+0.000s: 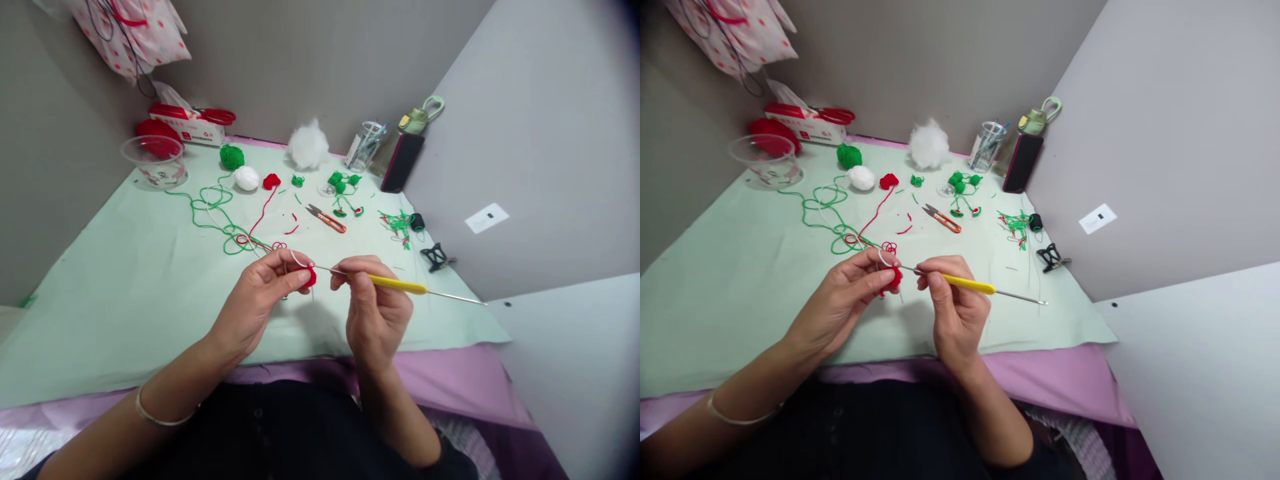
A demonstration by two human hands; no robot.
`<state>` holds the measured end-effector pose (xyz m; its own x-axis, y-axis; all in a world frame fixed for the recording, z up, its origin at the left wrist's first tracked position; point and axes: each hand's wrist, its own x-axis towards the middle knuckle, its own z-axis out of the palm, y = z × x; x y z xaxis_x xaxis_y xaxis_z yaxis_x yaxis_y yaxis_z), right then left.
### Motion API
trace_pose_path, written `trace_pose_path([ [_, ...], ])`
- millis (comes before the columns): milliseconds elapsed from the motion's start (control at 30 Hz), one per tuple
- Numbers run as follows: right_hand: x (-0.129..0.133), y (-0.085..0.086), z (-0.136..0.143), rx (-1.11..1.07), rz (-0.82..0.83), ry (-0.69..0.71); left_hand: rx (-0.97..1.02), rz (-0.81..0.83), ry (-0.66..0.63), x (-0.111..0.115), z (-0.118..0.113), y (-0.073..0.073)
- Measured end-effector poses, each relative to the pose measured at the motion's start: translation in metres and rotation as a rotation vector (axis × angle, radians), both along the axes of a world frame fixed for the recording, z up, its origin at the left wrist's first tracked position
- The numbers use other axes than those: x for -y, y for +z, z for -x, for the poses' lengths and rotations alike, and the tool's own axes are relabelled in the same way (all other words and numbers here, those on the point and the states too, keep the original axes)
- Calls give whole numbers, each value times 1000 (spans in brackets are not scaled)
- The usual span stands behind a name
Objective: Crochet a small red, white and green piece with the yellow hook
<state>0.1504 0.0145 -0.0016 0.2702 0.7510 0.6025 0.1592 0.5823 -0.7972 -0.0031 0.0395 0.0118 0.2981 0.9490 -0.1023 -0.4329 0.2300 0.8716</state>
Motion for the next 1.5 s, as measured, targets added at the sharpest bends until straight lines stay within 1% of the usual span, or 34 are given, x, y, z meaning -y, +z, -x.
trace_pose_path([
  [200, 1, 2, 0, 32, -36, -2, -35, -48, 15, 0, -1, -1],
  [400, 2, 2, 0, 109, -57, -53, -39, -66, 14, 0, 0, -1],
  [633, 3, 4, -1, 156, -73, -73, -38, -61, 13, -1, 1, 1],
  [733, 6, 3, -3, 277, -111, -111, -35, -53, 24, -1, -1, 0],
  [867, 8, -3, -2, 516, -228, -197, 6, -28, 29, 1, -3, -2],
  [933, 6, -9, 1, 553, -275, -253, 33, 20, 8, 3, -4, -3],
  [1000, 4, -15, 4, 525, -303, -276, 72, 99, -49, 3, -5, -4],
  [1067, 3, -18, 6, 445, -304, -250, 139, 167, -121, 3, -6, -5],
  [1133, 2, -17, 7, 336, -251, -171, 209, 198, -164, 2, -6, -6],
  [1233, 0, -11, 4, 197, -147, -30, 254, 192, -162, 0, -5, -6],
  [1300, -1, -7, 2, 149, -108, 30, 246, 184, -141, -1, -5, -5],
  [1400, -2, -6, 0, 144, -82, 34, 206, 169, -85, 0, -6, -3],
  [1433, -2, -8, 0, 194, -86, 12, 191, 162, -59, 1, -7, -3],
  [1500, 0, -14, 2, 365, -135, -85, 167, 153, -8, 3, -10, -3],
])
